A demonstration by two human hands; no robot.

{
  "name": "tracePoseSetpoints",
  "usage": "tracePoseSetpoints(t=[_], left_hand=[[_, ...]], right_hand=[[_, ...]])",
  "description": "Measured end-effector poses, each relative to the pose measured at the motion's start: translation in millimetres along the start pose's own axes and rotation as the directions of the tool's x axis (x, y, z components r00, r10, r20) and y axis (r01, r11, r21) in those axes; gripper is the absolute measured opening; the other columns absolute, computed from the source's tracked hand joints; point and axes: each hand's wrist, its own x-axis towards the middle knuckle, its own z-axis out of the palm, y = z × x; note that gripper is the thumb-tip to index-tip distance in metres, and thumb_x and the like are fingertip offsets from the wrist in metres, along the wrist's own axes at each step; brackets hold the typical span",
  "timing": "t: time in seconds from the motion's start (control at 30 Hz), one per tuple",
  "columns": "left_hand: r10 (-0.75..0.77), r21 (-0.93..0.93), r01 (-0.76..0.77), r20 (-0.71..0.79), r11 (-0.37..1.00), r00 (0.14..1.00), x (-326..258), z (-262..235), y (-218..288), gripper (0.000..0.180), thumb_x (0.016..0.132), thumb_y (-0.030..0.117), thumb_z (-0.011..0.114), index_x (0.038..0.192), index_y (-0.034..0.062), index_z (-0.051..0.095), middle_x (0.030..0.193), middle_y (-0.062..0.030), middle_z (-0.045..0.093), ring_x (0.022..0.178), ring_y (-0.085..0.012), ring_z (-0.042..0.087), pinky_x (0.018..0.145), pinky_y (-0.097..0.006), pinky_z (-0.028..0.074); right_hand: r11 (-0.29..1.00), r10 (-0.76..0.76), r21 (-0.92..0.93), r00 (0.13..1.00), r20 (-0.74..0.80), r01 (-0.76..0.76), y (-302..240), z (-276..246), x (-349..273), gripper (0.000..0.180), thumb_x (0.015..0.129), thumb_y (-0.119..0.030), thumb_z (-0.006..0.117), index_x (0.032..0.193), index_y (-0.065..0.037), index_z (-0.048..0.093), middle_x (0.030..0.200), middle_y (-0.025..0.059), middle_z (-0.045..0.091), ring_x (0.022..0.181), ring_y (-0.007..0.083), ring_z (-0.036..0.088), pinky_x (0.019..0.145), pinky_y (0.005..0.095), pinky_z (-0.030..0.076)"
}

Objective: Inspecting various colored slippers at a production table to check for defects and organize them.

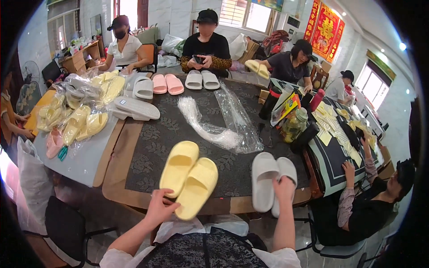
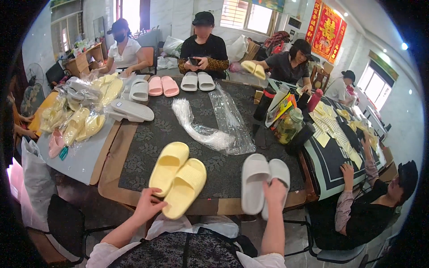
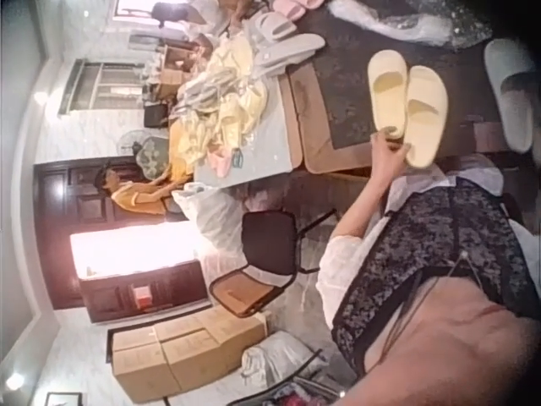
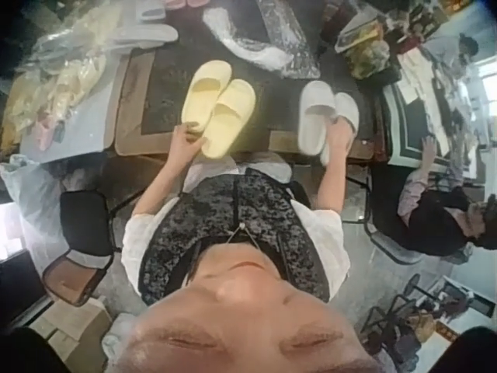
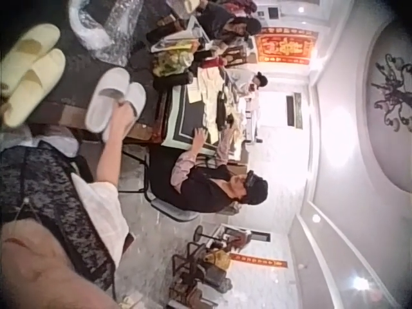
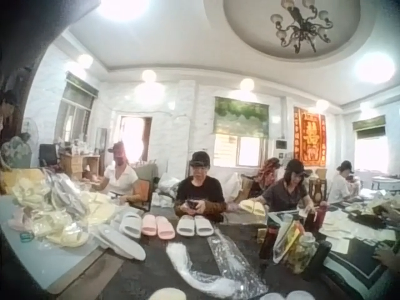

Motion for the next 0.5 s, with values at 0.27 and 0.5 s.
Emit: tracePoseSetpoints(t=[0.27, 0.5], left_hand=[[-0.011, 0.175, -0.071, 0.428, 0.982, 0.904, -32.9, 30.5, 36.6, 0.063, 0.080, 0.031, 0.075, 0.130, 0.0051, 0.046, 0.107, -0.0162, 0.052, 0.079, -0.0211, 0.067, 0.073, -0.032, 0.054], [-0.001, 0.328, -0.235, 0.585, 0.915, 0.811, 0.9, -0.8, 66.4, 0.046, 0.082, 0.033, 0.072, 0.119, 0.0093, 0.059, 0.088, -0.0084, 0.062, 0.072, -0.0224, 0.064, 0.065, -0.035, 0.052]], right_hand=[[0.984, 0.167, -0.013, 0.949, -0.268, -0.177, 11.7, -20.1, 17.3, 0.073, 0.080, -0.038, 0.072, 0.136, -0.002, 0.044, 0.117, 0.0238, 0.059, 0.104, 0.0403, 0.059, 0.089, 0.0450, 0.047], [0.858, -0.392, 0.478, 0.840, 0.376, 0.187, -102.0, -49.7, -77.1, 0.074, 0.068, -0.035, 0.082, 0.130, -0.007, 0.052, 0.114, 0.0129, 0.056, 0.078, 0.0210, 0.059, 0.073, 0.0320, 0.052]])
